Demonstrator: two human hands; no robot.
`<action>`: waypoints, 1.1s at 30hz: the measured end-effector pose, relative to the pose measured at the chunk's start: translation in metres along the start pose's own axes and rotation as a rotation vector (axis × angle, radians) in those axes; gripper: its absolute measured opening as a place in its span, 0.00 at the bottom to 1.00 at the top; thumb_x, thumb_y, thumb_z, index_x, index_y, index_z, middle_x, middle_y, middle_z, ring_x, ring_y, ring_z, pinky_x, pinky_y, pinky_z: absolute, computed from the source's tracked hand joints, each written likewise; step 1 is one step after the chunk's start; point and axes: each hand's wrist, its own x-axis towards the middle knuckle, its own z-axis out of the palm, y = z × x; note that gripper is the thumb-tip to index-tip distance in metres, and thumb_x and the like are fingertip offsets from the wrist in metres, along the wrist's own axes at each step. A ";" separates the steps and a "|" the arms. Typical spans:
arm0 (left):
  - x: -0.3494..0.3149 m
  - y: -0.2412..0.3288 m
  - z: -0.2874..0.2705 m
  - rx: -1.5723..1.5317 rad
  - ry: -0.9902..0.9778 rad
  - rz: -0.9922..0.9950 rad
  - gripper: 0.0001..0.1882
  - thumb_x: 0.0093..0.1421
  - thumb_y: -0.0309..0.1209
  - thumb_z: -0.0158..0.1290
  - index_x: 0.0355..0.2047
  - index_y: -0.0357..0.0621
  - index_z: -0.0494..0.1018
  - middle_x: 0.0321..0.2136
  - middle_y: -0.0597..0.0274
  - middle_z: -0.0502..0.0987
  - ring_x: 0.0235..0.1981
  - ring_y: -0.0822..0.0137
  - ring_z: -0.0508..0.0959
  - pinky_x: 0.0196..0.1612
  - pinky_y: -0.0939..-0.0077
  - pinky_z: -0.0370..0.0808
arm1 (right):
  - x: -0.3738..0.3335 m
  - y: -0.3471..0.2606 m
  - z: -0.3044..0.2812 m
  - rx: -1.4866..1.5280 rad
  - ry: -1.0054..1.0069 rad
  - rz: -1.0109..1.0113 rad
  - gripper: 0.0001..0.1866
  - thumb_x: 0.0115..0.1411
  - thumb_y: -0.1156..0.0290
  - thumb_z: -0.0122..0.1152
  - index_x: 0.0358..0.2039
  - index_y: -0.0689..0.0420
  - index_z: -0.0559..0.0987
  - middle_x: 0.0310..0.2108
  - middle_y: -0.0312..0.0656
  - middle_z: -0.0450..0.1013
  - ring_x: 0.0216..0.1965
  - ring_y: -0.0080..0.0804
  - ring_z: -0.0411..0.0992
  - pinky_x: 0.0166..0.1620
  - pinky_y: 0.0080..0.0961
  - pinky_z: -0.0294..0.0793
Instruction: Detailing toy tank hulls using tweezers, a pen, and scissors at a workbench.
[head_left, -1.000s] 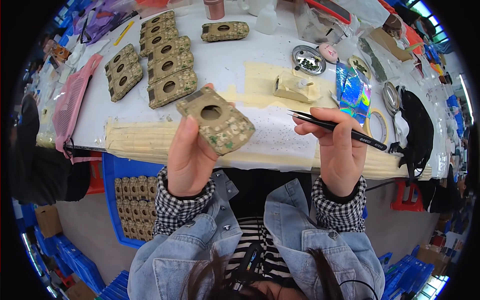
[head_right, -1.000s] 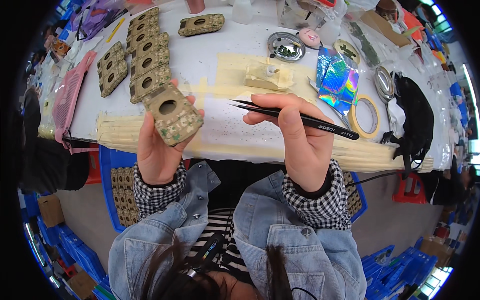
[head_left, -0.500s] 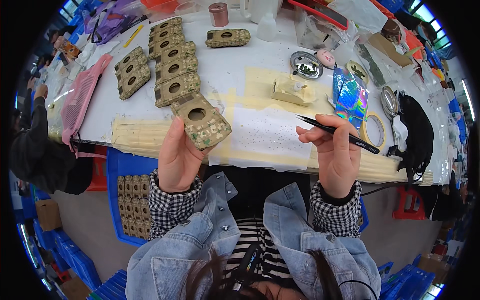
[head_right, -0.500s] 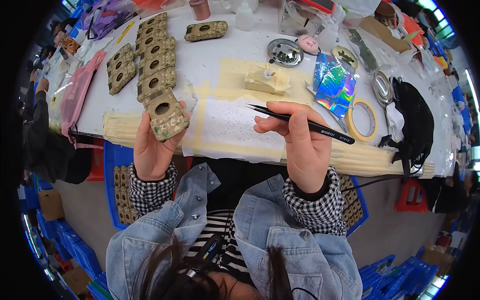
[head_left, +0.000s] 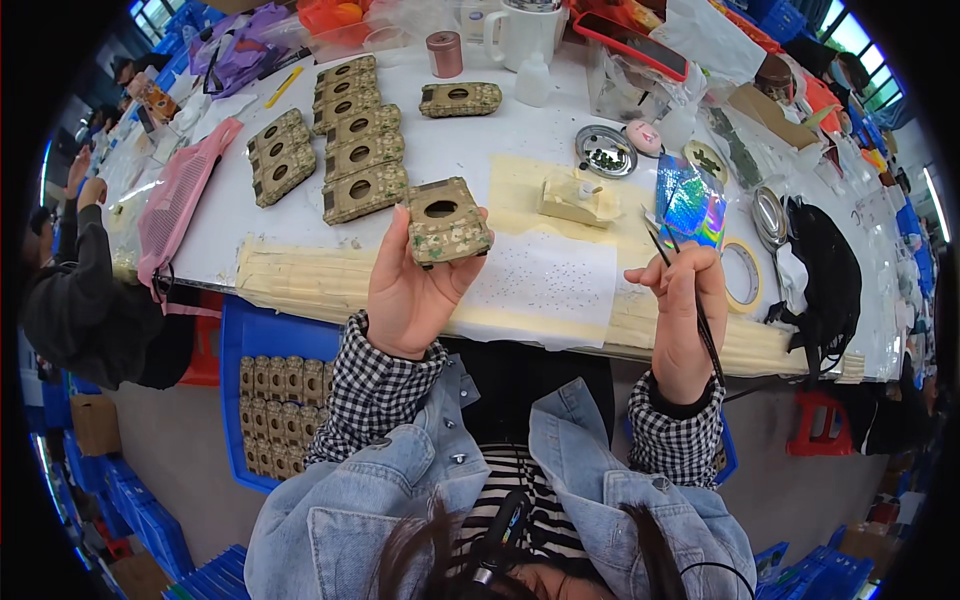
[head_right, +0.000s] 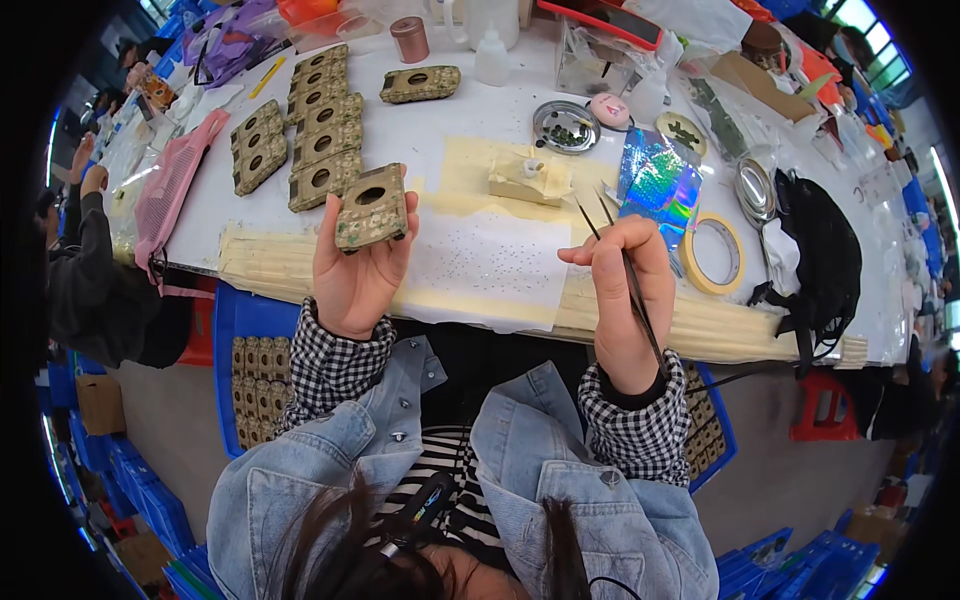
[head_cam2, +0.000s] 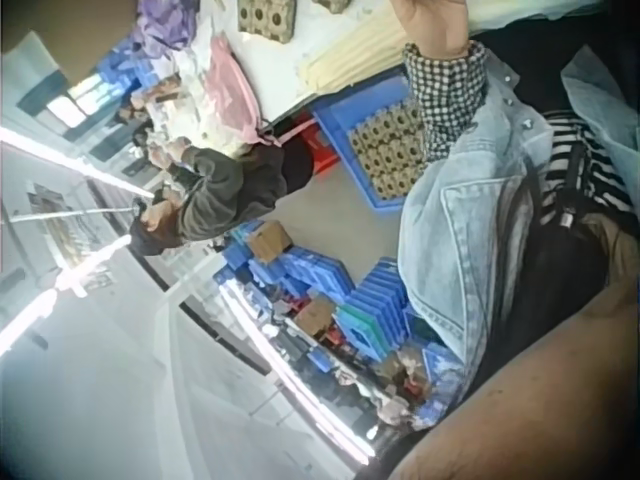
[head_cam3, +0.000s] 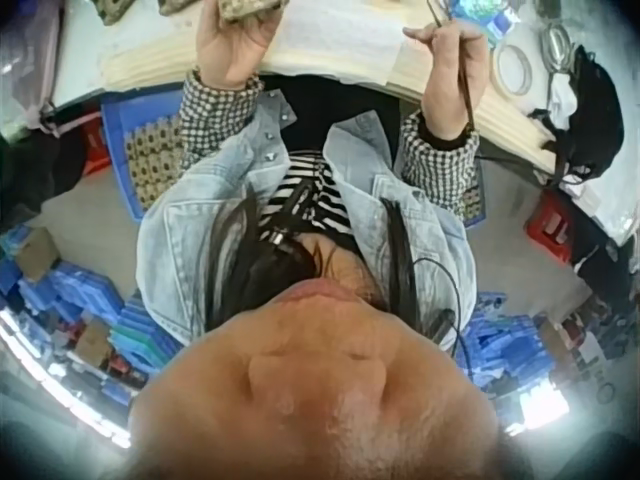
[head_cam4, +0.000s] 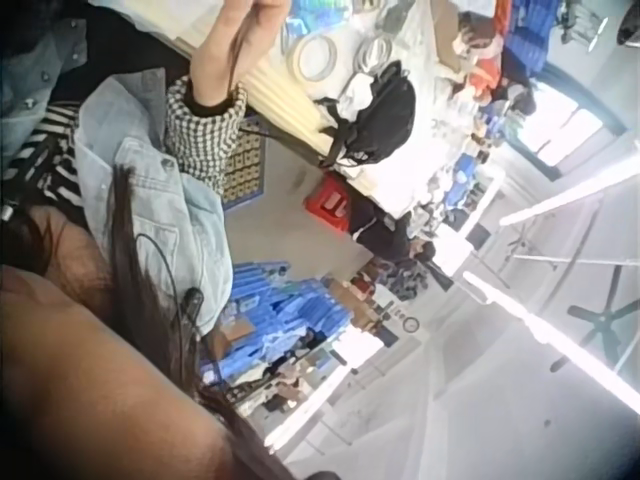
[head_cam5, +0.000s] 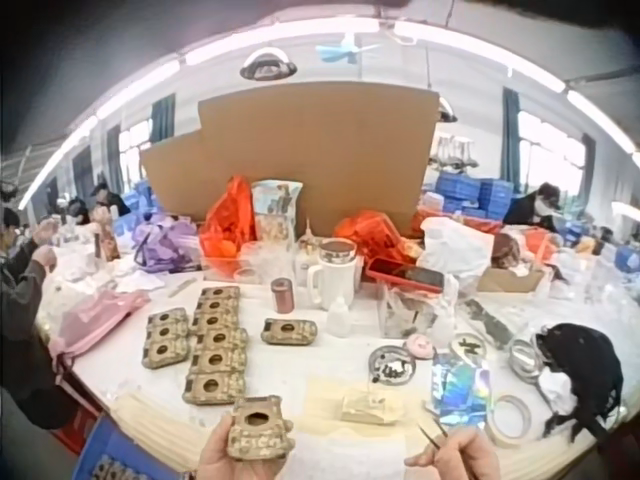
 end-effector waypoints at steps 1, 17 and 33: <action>0.001 0.001 -0.002 -0.012 0.009 0.011 0.32 0.66 0.45 0.37 0.60 0.34 0.48 0.53 0.40 0.62 0.51 0.52 0.70 0.53 0.67 0.73 | 0.002 0.001 0.001 -0.010 -0.004 -0.008 0.05 0.64 0.72 0.46 0.31 0.60 0.66 0.29 0.37 0.63 0.33 0.23 0.66 0.45 0.27 0.71; 0.000 0.002 -0.012 -0.073 0.033 -0.038 0.33 0.66 0.48 0.34 0.62 0.36 0.44 0.51 0.39 0.64 0.49 0.49 0.71 0.49 0.64 0.75 | 0.017 -0.007 -0.019 -0.276 0.023 -0.050 0.08 0.63 0.71 0.47 0.32 0.63 0.70 0.30 0.40 0.65 0.34 0.26 0.66 0.44 0.23 0.65; 0.005 -0.001 -0.007 -0.182 0.001 -0.056 0.35 0.65 0.47 0.37 0.62 0.34 0.42 0.51 0.37 0.62 0.50 0.48 0.70 0.52 0.66 0.73 | 0.067 0.021 0.012 -1.075 -0.059 -0.485 0.11 0.44 0.76 0.67 0.31 0.58 0.79 0.25 0.42 0.71 0.30 0.37 0.69 0.33 0.28 0.68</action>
